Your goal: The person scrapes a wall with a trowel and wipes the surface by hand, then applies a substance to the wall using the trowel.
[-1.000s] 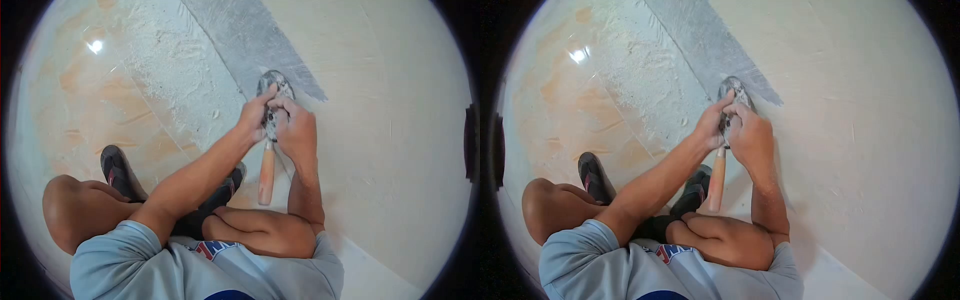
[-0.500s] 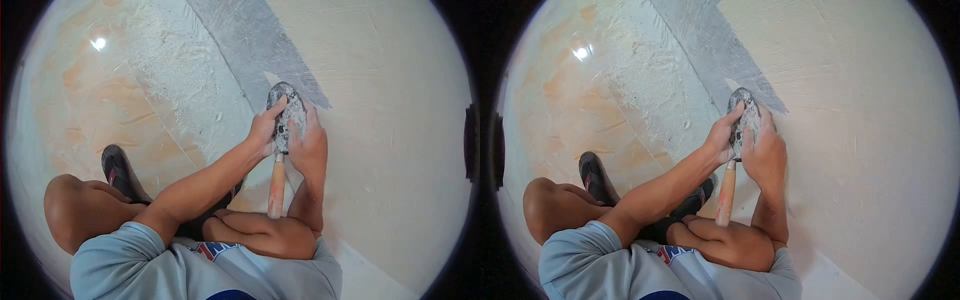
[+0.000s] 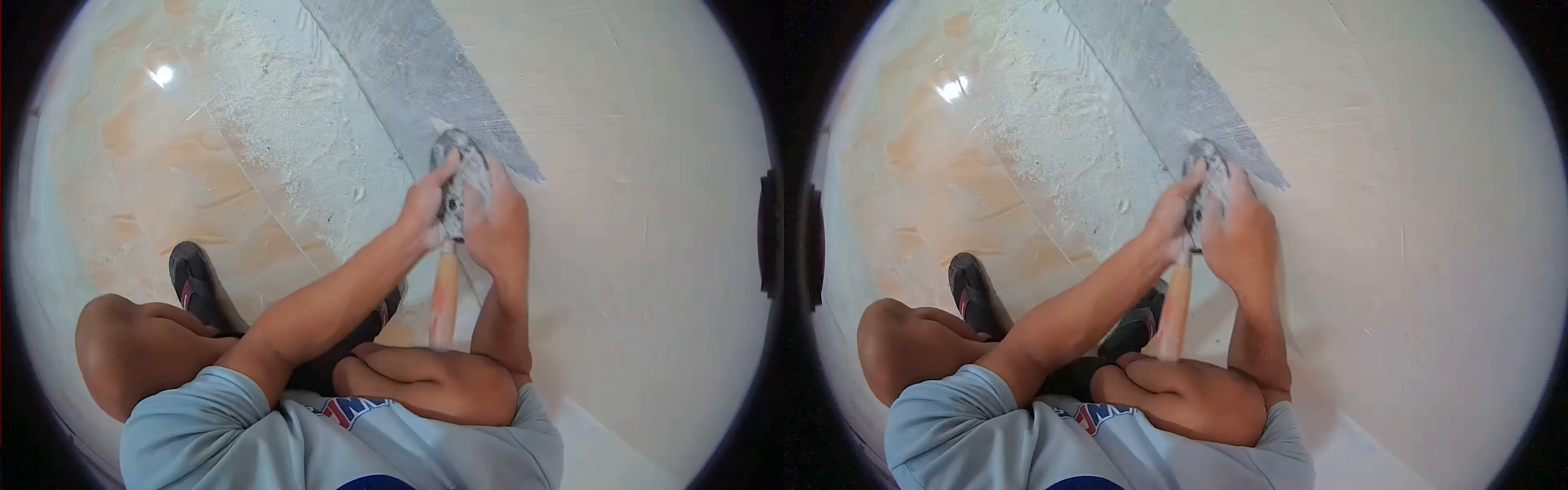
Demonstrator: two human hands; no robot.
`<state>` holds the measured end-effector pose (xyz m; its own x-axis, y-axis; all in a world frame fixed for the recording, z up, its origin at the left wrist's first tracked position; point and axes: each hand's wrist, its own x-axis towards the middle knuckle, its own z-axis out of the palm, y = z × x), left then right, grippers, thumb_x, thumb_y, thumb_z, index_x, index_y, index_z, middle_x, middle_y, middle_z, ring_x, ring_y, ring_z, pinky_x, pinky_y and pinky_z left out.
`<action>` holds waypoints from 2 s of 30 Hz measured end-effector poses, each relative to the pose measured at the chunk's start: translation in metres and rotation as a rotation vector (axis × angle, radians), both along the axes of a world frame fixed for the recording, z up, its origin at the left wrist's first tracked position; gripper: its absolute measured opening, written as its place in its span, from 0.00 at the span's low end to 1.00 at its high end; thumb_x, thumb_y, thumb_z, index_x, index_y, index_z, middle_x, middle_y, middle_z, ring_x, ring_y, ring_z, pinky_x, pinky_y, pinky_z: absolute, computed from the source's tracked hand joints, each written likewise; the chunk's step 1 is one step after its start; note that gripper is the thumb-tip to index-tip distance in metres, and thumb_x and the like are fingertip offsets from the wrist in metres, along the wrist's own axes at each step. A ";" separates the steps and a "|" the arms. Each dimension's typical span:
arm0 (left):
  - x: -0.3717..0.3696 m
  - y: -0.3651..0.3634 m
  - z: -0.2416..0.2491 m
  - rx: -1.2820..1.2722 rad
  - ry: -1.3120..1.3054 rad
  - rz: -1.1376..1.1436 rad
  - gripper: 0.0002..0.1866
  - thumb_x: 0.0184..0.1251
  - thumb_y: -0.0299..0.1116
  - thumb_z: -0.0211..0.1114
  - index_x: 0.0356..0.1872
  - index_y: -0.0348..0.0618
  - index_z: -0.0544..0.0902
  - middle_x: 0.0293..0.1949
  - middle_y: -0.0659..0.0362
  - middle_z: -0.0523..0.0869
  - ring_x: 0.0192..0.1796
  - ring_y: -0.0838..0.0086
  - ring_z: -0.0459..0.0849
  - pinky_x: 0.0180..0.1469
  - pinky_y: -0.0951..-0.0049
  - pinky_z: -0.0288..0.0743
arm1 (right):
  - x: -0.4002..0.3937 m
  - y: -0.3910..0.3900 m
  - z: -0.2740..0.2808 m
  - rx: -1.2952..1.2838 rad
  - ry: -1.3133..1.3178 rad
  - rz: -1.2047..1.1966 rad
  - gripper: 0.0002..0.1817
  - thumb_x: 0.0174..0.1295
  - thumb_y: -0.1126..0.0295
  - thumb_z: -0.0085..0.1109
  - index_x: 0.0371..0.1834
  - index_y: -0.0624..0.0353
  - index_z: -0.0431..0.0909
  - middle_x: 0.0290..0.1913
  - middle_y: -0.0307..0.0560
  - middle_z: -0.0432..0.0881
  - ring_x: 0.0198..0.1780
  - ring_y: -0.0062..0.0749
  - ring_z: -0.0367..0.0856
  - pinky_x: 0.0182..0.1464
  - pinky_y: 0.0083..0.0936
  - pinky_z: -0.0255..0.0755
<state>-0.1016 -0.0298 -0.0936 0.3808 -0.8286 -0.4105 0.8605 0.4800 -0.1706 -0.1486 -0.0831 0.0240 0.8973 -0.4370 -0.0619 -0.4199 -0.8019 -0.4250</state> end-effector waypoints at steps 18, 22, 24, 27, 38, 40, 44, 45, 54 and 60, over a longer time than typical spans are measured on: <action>0.014 0.009 -0.012 -0.049 -0.012 -0.060 0.18 0.83 0.46 0.60 0.53 0.39 0.85 0.44 0.54 0.91 0.44 0.67 0.91 0.51 0.64 0.88 | 0.008 0.002 -0.011 0.023 0.047 -0.055 0.25 0.70 0.69 0.57 0.69 0.67 0.73 0.52 0.74 0.84 0.56 0.68 0.84 0.57 0.47 0.77; -0.008 0.003 0.001 -0.030 -0.010 -0.089 0.21 0.83 0.49 0.58 0.57 0.40 0.83 0.50 0.53 0.90 0.51 0.64 0.90 0.59 0.61 0.85 | -0.002 0.008 0.016 0.069 0.022 -0.021 0.23 0.71 0.65 0.53 0.68 0.59 0.73 0.49 0.71 0.85 0.50 0.73 0.82 0.51 0.60 0.75; -0.004 0.003 0.000 -0.047 0.013 -0.037 0.20 0.82 0.48 0.60 0.55 0.40 0.83 0.48 0.54 0.90 0.47 0.65 0.90 0.54 0.63 0.86 | 0.000 0.008 0.013 0.001 0.077 -0.036 0.24 0.71 0.64 0.53 0.68 0.60 0.72 0.49 0.70 0.85 0.50 0.73 0.83 0.50 0.60 0.76; 0.018 0.007 -0.019 -0.081 -0.003 -0.035 0.19 0.83 0.47 0.59 0.53 0.40 0.84 0.45 0.53 0.90 0.45 0.65 0.91 0.51 0.63 0.87 | 0.018 0.000 -0.020 -0.036 0.121 -0.026 0.25 0.71 0.64 0.52 0.69 0.61 0.70 0.49 0.71 0.85 0.51 0.72 0.83 0.52 0.61 0.75; 0.007 0.002 -0.005 -0.054 0.002 0.000 0.21 0.83 0.50 0.58 0.57 0.40 0.83 0.47 0.53 0.90 0.49 0.64 0.90 0.56 0.60 0.85 | 0.016 0.006 -0.005 -0.119 0.163 -0.019 0.21 0.71 0.64 0.51 0.64 0.63 0.74 0.47 0.73 0.86 0.49 0.73 0.83 0.53 0.62 0.75; 0.023 0.006 -0.032 -0.077 -0.055 -0.042 0.22 0.84 0.51 0.57 0.55 0.41 0.83 0.46 0.53 0.90 0.49 0.64 0.90 0.58 0.60 0.85 | 0.033 0.004 -0.025 -0.149 0.251 0.020 0.23 0.70 0.64 0.50 0.64 0.64 0.74 0.46 0.75 0.85 0.50 0.74 0.83 0.53 0.62 0.75; 0.015 0.006 -0.019 -0.062 -0.014 -0.003 0.20 0.84 0.50 0.57 0.54 0.42 0.84 0.46 0.55 0.90 0.48 0.66 0.90 0.57 0.61 0.85 | 0.021 0.002 -0.021 -0.100 0.170 0.010 0.25 0.71 0.64 0.49 0.69 0.63 0.72 0.46 0.74 0.86 0.50 0.73 0.83 0.54 0.61 0.75; 0.009 0.009 -0.009 -0.039 -0.006 -0.062 0.19 0.84 0.49 0.57 0.54 0.42 0.84 0.46 0.56 0.90 0.47 0.67 0.90 0.56 0.62 0.86 | 0.013 0.007 -0.011 -0.100 0.170 0.016 0.25 0.71 0.64 0.49 0.69 0.63 0.72 0.46 0.74 0.86 0.50 0.73 0.83 0.54 0.61 0.75; -0.002 0.003 -0.003 -0.155 -0.012 -0.057 0.22 0.85 0.50 0.54 0.55 0.40 0.83 0.46 0.55 0.90 0.48 0.67 0.90 0.53 0.64 0.87 | 0.007 0.015 0.012 -0.159 0.246 -0.086 0.22 0.70 0.66 0.54 0.65 0.63 0.74 0.44 0.70 0.87 0.47 0.71 0.84 0.51 0.60 0.75; -0.019 -0.001 0.017 -0.078 0.006 -0.025 0.22 0.83 0.49 0.58 0.55 0.39 0.83 0.47 0.53 0.90 0.47 0.65 0.90 0.53 0.62 0.87 | -0.011 0.002 0.015 -0.133 0.080 -0.016 0.21 0.70 0.65 0.54 0.63 0.61 0.75 0.43 0.70 0.87 0.47 0.72 0.84 0.51 0.62 0.74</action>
<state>-0.1205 -0.0307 -0.0770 0.3570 -0.8675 -0.3465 0.8710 0.4432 -0.2120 -0.1595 -0.0808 0.0387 0.8847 -0.4603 -0.0735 -0.4612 -0.8418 -0.2804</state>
